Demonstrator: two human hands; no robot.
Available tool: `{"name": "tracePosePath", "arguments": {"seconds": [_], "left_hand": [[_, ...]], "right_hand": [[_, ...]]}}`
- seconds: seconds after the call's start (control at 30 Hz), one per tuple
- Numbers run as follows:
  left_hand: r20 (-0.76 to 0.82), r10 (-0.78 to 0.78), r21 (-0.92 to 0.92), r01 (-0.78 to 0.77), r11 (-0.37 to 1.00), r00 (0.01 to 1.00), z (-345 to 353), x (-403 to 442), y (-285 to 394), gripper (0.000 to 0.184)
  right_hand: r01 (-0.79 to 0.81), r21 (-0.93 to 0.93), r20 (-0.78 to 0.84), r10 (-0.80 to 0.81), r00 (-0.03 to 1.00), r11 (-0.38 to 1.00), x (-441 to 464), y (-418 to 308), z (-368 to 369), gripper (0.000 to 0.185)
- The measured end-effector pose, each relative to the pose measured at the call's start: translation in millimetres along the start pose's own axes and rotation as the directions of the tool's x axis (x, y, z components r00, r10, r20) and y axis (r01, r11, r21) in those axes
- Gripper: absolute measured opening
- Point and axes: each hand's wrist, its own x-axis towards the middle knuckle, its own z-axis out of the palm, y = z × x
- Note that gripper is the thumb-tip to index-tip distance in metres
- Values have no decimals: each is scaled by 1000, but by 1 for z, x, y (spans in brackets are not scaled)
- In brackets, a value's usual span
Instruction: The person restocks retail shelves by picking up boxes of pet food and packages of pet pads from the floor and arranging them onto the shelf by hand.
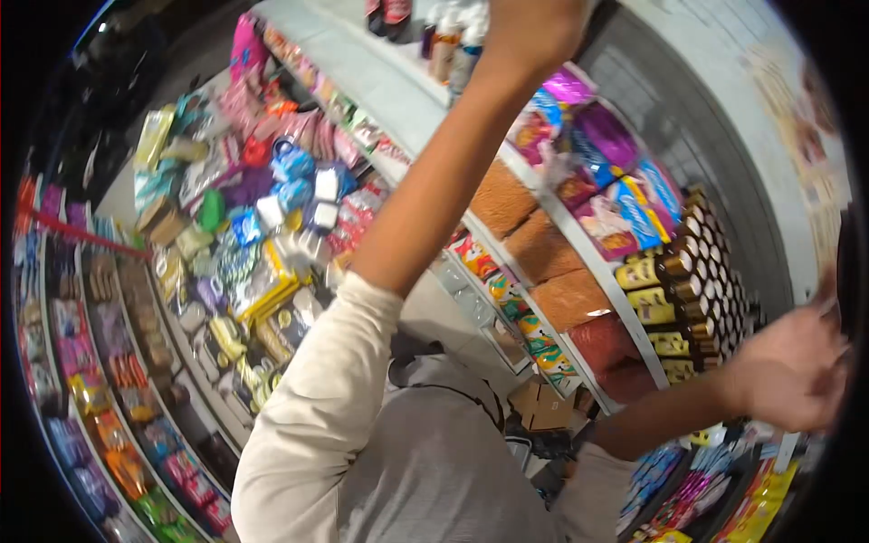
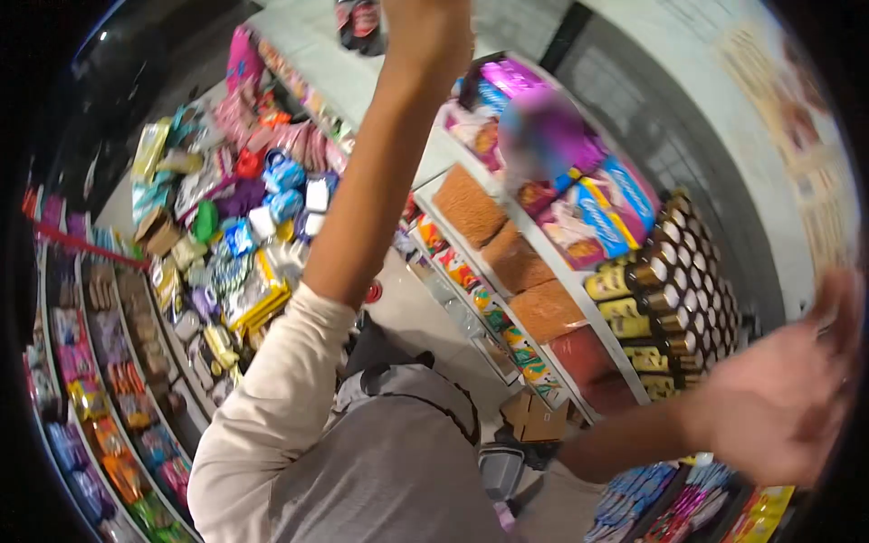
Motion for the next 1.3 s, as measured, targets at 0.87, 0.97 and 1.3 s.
{"name": "tracePosePath", "arguments": {"seconds": [0.87,0.97,1.3], "left_hand": [[-492,-793,60,895,-442,-358,-235,-865,-288,46],[-434,-774,332,716,-614,-462,-279,-887,-343,69],[-533,-686,426,543,-723,-495,-287,-998,-439,77]], "right_hand": [[-366,-129,-156,383,-910,-922,-868,413,288,63],[-349,-457,-11,398,-917,-818,-896,423,315,73],[-239,-827,-6,432,-902,-510,-995,518,320,63]]}}
